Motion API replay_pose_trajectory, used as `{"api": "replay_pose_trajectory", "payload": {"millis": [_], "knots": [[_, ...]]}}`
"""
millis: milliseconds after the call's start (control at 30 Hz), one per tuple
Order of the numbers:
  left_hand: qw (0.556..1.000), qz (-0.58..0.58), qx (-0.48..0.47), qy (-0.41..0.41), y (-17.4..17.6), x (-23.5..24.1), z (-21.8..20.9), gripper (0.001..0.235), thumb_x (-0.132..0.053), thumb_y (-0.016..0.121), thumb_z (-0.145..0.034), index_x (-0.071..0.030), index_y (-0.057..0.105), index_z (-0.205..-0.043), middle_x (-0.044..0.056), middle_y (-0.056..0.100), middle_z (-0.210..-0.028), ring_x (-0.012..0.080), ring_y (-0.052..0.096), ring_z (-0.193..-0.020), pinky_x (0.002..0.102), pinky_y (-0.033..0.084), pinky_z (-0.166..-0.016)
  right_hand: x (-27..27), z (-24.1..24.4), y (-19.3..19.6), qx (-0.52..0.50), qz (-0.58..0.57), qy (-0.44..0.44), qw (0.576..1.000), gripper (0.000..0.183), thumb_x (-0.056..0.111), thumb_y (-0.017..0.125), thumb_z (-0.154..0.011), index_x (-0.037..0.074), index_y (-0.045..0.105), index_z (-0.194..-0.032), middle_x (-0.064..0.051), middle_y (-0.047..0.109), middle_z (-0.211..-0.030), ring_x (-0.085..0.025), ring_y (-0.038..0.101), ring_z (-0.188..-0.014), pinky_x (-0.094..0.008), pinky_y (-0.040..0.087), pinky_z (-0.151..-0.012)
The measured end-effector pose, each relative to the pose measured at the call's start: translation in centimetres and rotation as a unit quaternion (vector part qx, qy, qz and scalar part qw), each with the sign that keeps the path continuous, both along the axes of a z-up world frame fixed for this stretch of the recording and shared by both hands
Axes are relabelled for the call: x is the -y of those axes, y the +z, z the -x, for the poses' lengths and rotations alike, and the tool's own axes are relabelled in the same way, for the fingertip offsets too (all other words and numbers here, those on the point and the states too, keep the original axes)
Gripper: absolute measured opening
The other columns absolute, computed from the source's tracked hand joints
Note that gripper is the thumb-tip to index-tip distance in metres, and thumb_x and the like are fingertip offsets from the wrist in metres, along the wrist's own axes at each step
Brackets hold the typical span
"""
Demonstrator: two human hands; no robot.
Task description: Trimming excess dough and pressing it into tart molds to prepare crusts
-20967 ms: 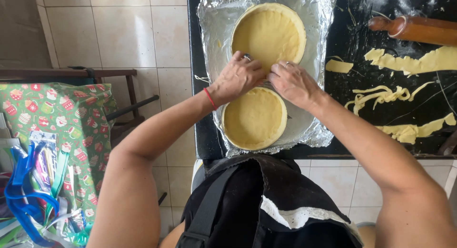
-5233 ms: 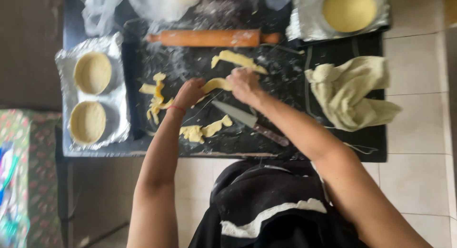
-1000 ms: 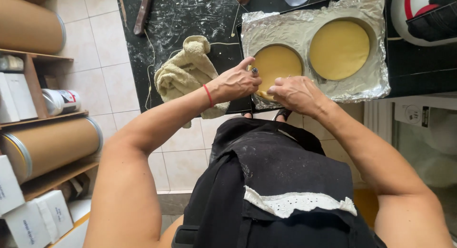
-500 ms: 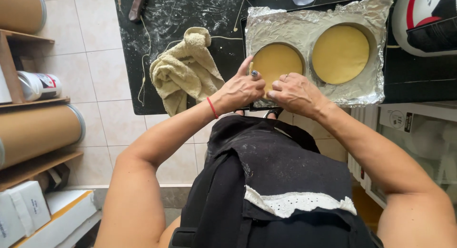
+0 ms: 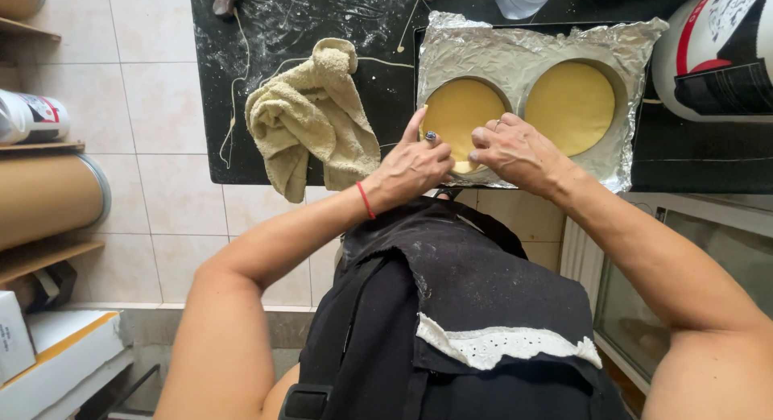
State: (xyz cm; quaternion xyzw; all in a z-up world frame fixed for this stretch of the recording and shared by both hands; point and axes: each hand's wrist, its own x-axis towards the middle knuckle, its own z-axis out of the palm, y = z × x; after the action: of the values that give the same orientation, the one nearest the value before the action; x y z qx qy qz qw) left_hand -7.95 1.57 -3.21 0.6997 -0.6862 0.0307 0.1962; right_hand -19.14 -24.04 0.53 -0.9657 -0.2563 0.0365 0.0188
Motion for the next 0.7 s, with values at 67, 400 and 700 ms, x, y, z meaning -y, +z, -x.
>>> {"api": "replay_pose_trajectory", "payload": {"millis": [67,400,700], "knots": [[0.998,0.043,0.007,0.054,-1.3,0.7,1.5,0.012,-0.026,0.078,-0.095,-0.015,0.073,-0.091,0.004,0.061,-0.092,0.0269,0.072,-0.100,0.085,0.013,-0.128,0.4,0.0,-1.1,0.009,-0.033,0.010,0.999,0.010,0.018,0.062,-0.101,0.026,0.061,-0.095,0.003,0.058,-0.097,-0.020,0.062,-0.089,-0.038,0.047,-0.084],[0.993,0.067,0.027,0.091,0.0,0.7,2.5,0.015,0.000,0.073,-0.089,-0.011,0.074,-0.078,0.005,0.059,-0.083,0.0285,0.071,-0.088,0.087,0.018,-0.126,2.3,0.3,-0.1,-0.050,-0.092,-0.008,0.995,0.008,0.024,0.066,-0.092,0.022,0.061,-0.098,0.000,0.062,-0.097,-0.024,0.064,-0.097,-0.041,0.047,-0.088],[0.986,0.033,0.033,0.159,2.1,1.7,4.9,0.009,-0.004,0.071,-0.094,-0.009,0.077,-0.098,0.006,0.063,-0.088,0.0287,0.075,-0.087,0.093,0.017,-0.122,1.2,-1.0,1.4,0.021,0.050,0.108,0.993,0.014,0.010,0.063,-0.095,0.024,0.063,-0.094,0.001,0.050,-0.094,-0.020,0.055,-0.076,-0.042,0.044,-0.097]]}}
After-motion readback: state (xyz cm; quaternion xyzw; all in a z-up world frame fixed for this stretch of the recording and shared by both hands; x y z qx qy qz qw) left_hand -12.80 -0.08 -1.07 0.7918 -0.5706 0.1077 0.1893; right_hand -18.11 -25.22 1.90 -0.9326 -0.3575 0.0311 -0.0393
